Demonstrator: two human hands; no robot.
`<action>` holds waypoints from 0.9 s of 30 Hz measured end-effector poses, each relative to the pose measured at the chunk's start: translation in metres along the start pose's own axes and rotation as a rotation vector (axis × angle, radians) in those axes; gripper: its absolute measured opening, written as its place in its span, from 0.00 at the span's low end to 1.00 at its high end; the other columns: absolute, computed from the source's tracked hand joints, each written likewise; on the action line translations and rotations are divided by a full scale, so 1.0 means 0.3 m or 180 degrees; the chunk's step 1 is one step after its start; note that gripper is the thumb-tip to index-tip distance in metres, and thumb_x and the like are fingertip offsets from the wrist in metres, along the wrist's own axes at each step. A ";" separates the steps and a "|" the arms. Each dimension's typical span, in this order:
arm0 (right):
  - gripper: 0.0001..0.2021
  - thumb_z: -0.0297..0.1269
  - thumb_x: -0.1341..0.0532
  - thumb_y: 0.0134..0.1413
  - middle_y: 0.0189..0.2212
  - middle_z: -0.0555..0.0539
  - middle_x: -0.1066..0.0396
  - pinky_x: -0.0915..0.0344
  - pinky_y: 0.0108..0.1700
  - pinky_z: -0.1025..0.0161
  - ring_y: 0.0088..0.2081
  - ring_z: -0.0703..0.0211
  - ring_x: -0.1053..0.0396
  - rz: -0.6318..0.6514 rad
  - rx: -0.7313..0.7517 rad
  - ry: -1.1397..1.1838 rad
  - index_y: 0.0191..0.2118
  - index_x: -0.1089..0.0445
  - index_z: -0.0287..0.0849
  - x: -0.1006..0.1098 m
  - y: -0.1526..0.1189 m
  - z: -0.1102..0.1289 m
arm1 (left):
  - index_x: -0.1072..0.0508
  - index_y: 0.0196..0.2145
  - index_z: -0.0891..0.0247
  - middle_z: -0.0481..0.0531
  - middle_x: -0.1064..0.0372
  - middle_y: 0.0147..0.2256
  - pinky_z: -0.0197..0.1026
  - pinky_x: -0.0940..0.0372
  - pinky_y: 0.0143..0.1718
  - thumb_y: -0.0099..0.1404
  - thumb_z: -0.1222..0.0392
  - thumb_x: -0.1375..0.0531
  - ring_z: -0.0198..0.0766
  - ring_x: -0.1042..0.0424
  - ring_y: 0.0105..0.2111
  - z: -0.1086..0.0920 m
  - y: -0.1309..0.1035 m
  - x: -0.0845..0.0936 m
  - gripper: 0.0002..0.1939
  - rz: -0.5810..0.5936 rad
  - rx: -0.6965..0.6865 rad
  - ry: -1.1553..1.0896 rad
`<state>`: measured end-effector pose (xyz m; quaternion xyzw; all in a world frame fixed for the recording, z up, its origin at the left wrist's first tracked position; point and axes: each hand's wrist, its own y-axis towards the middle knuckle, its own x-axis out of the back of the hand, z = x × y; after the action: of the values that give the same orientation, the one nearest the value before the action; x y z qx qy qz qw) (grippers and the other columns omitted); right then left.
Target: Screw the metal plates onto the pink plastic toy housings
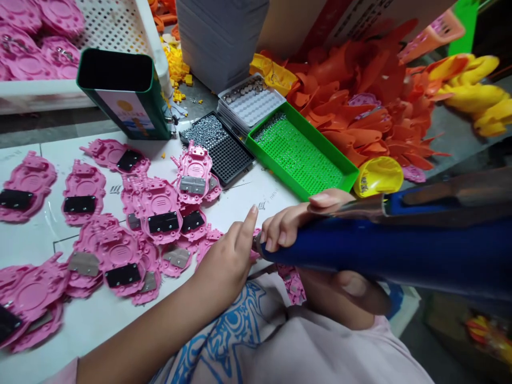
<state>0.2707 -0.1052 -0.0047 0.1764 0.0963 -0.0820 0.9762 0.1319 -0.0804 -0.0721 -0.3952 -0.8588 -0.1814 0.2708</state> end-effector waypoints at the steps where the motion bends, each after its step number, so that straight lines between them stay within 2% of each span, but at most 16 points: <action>1: 0.18 0.44 0.40 0.46 0.26 0.51 0.36 0.36 0.30 0.56 0.26 0.57 0.35 -0.0010 -0.0006 0.0006 0.45 0.34 0.49 -0.006 -0.001 0.003 | 0.72 0.66 0.56 0.60 0.35 0.48 0.46 0.31 0.40 0.62 0.71 0.48 0.45 0.29 0.44 0.000 -0.002 -0.004 0.44 -0.0029 -0.0019 0.0003; 4: 0.14 0.43 0.38 0.46 0.27 0.50 0.35 0.36 0.32 0.56 0.27 0.57 0.34 -0.0093 -0.0063 0.0043 0.41 0.34 0.49 -0.015 -0.009 0.004 | 0.73 0.66 0.57 0.61 0.35 0.49 0.46 0.31 0.41 0.62 0.72 0.49 0.46 0.30 0.47 0.000 -0.007 -0.018 0.44 -0.0140 -0.0043 0.0039; 8: 0.19 0.44 0.38 0.47 0.28 0.50 0.34 0.35 0.32 0.57 0.28 0.58 0.33 0.0155 -0.0057 0.0163 0.47 0.35 0.49 -0.006 -0.012 -0.009 | 0.74 0.66 0.56 0.61 0.36 0.51 0.47 0.31 0.45 0.62 0.70 0.47 0.47 0.30 0.49 0.002 -0.009 -0.026 0.46 -0.0249 0.0010 0.0114; 13: 0.12 0.44 0.38 0.47 0.28 0.50 0.34 0.33 0.32 0.58 0.29 0.59 0.33 0.0291 0.0036 0.0393 0.40 0.33 0.49 0.017 0.004 -0.032 | 0.70 0.66 0.57 0.60 0.35 0.50 0.47 0.31 0.45 0.62 0.70 0.46 0.45 0.29 0.47 0.000 0.001 -0.008 0.44 -0.0193 -0.0092 0.0170; 15: 0.13 0.46 0.38 0.47 0.26 0.50 0.34 0.33 0.30 0.57 0.28 0.58 0.32 0.0355 0.0064 0.0473 0.39 0.32 0.48 0.035 0.018 -0.025 | 0.68 0.66 0.59 0.61 0.34 0.49 0.47 0.30 0.43 0.63 0.69 0.46 0.46 0.29 0.47 -0.001 0.003 0.000 0.42 -0.0141 -0.0211 0.0274; 17: 0.16 0.47 0.38 0.46 0.24 0.51 0.33 0.32 0.27 0.57 0.25 0.58 0.31 0.0256 0.0125 0.0528 0.41 0.32 0.49 0.063 0.039 0.004 | 0.64 0.66 0.63 0.62 0.34 0.48 0.47 0.30 0.42 0.64 0.68 0.48 0.46 0.29 0.47 -0.002 0.001 0.005 0.38 -0.0097 -0.0325 0.0463; 20: 0.18 0.48 0.37 0.43 0.21 0.52 0.31 0.32 0.23 0.57 0.20 0.58 0.32 -0.0207 0.0410 0.0411 0.42 0.30 0.50 0.119 0.083 0.076 | 0.49 0.62 0.70 0.66 0.34 0.49 0.49 0.31 0.46 0.65 0.71 0.50 0.47 0.32 0.50 0.001 -0.005 0.004 0.27 -0.0019 -0.0629 0.0890; 23: 0.12 0.46 0.36 0.38 0.18 0.53 0.31 0.33 0.20 0.61 0.17 0.61 0.34 -0.0985 0.0837 0.0144 0.31 0.30 0.48 0.179 0.142 0.127 | 0.35 0.53 0.71 0.65 0.33 0.49 0.55 0.37 0.52 0.63 0.73 0.51 0.52 0.38 0.55 0.004 -0.006 -0.001 0.21 -0.0035 -0.1122 0.1394; 25: 0.09 0.44 0.38 0.38 0.16 0.54 0.32 0.36 0.18 0.64 0.16 0.63 0.35 -0.1535 0.1164 -0.0008 0.28 0.32 0.46 0.224 0.189 0.126 | 0.31 0.50 0.67 0.61 0.30 0.49 0.56 0.40 0.51 0.63 0.72 0.50 0.53 0.37 0.53 0.002 -0.005 -0.004 0.19 -0.0076 -0.1257 0.1636; 27: 0.07 0.41 0.41 0.40 0.16 0.55 0.33 0.39 0.16 0.67 0.16 0.64 0.35 -0.1930 0.1332 -0.0164 0.28 0.33 0.45 0.275 0.240 0.099 | 0.29 0.50 0.63 0.57 0.29 0.49 0.53 0.40 0.47 0.64 0.71 0.49 0.51 0.36 0.51 -0.003 -0.005 -0.007 0.19 -0.0108 -0.1222 0.1752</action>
<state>0.3693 -0.0596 0.0284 0.3335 0.1007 -0.3899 0.8524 0.1320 -0.0830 -0.0726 -0.3609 -0.7101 -0.4441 0.4102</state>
